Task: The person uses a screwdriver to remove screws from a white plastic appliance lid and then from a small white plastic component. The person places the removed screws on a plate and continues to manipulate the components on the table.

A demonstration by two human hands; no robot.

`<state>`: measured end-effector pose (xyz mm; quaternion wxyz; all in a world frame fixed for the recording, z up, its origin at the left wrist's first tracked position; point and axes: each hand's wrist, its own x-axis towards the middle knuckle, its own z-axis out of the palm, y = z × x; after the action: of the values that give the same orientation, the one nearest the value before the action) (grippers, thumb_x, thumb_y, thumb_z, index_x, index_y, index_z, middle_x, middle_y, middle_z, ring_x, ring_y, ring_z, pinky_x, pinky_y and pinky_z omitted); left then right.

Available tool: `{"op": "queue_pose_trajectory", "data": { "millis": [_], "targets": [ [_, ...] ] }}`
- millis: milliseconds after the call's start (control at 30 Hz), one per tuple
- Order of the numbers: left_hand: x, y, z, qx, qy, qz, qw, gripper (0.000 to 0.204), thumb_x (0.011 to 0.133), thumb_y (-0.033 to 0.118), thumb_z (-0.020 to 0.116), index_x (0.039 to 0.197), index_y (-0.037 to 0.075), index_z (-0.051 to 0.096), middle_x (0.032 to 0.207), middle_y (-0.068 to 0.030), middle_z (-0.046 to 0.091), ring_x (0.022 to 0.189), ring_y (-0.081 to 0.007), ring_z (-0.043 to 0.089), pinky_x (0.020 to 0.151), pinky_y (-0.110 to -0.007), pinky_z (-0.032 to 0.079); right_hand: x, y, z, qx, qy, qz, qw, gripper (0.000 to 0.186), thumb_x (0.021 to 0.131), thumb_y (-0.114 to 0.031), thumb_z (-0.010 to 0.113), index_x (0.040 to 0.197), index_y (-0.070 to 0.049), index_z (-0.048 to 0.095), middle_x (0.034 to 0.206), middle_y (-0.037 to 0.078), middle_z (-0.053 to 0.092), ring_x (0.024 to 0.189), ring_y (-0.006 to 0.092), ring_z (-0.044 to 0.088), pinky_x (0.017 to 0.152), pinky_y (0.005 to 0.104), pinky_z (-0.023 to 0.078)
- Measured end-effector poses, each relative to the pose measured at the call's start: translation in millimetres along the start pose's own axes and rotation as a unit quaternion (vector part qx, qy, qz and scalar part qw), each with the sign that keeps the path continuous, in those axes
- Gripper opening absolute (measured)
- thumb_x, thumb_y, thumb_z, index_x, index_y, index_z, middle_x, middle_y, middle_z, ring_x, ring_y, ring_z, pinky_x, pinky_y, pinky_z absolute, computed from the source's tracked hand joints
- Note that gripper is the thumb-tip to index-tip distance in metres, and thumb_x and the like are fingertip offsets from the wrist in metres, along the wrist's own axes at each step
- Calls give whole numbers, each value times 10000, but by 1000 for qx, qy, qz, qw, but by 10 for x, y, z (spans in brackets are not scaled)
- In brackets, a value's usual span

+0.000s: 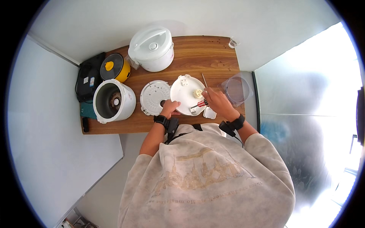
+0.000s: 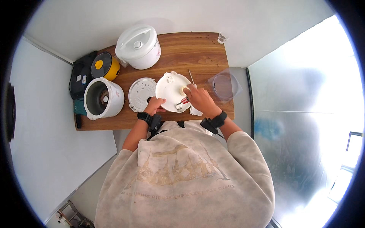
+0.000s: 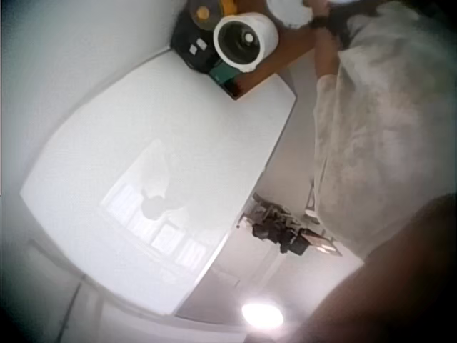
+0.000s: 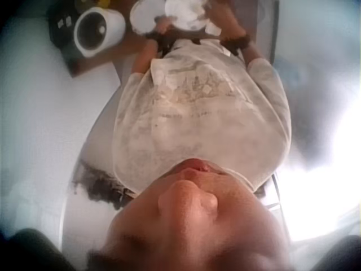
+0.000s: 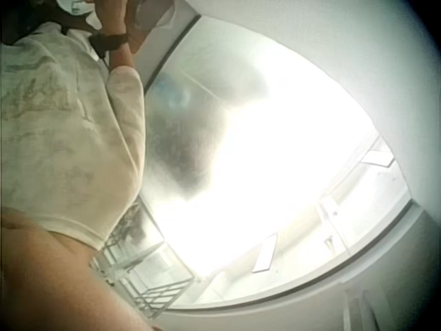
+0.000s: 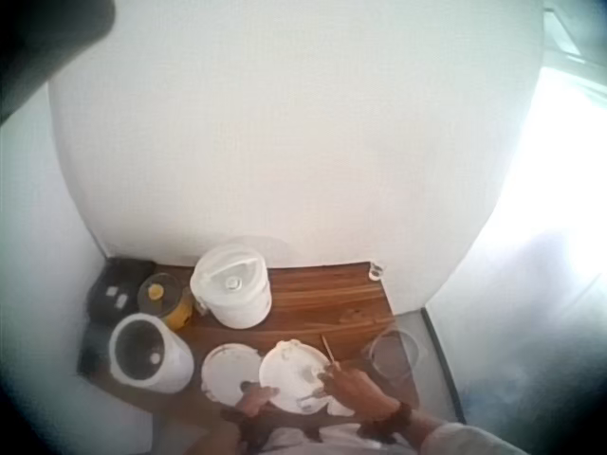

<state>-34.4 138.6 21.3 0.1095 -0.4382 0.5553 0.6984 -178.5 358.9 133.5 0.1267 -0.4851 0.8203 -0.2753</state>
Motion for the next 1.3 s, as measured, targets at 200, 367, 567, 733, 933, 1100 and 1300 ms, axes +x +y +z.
{"op": "queue_pose_trajectory", "data": {
  "millis": [200, 367, 567, 733, 933, 1100, 1300],
  "targets": [
    [-38, -34, -28, -12, -9, 4, 1000, 433, 879, 205, 652, 1222, -39, 551, 1027, -148, 677, 841, -252, 700, 651, -376, 614, -52, -157, -200, 68, -5, -16, 998, 280, 883, -83, 552, 1159, -42, 527, 1020, 236, 588, 869, 415, 626, 769, 469, 517],
    [31, -49, -51, -14, -16, -2, 1000, 436, 881, 207, 650, 1231, -35, 550, 1046, -146, 676, 852, -249, 698, 663, -380, 615, -61, -132, -164, 135, -9, -19, 991, 305, 868, -68, 610, 1156, -38, 513, 1149, 221, 513, 975, 396, 601, 835, 429, 507],
    [16, -65, -39, -5, -8, -3, 1000, 448, 885, 205, 644, 1250, -32, 539, 1086, -149, 665, 906, -252, 689, 684, -385, 616, 16, -194, -180, 18, -88, 136, 987, 290, 897, -169, 634, 1128, -44, 510, 1082, 237, 571, 925, 388, 632, 788, 448, 516],
    [-15, -43, -29, -3, -14, 1, 1000, 453, 889, 199, 636, 1264, -31, 529, 1106, -149, 658, 925, -253, 685, 698, -387, 616, -60, -78, -175, 114, -14, 6, 993, 265, 889, -174, 632, 1075, -22, 521, 1100, 234, 591, 951, 390, 633, 796, 461, 504],
    [-49, -31, -19, -7, -8, -5, 1000, 449, 892, 195, 633, 1265, -32, 526, 1109, -149, 655, 926, -252, 684, 699, -388, 616, 1, -178, -236, 146, -82, 14, 986, 322, 902, -198, 651, 1127, -24, 499, 1021, 176, 628, 986, 358, 626, 836, 419, 496],
    [-33, -37, -18, -4, -17, 4, 1000, 447, 891, 199, 636, 1265, -23, 530, 1105, -143, 656, 923, -250, 682, 700, -392, 615, -31, -166, 1, 143, 30, 74, 987, 304, 927, -261, 614, 1099, -22, 538, 1026, 250, 637, 960, 403, 628, 809, 465, 500],
    [-48, -35, -34, -10, -16, 1, 1000, 442, 888, 202, 640, 1258, -16, 536, 1108, -136, 654, 928, -247, 678, 700, -392, 612, 17, -146, -173, -8, -74, 206, 976, 279, 900, -233, 627, 1067, -40, 516, 855, 217, 669, 824, 428, 646, 751, 509, 508]
  ]
}}
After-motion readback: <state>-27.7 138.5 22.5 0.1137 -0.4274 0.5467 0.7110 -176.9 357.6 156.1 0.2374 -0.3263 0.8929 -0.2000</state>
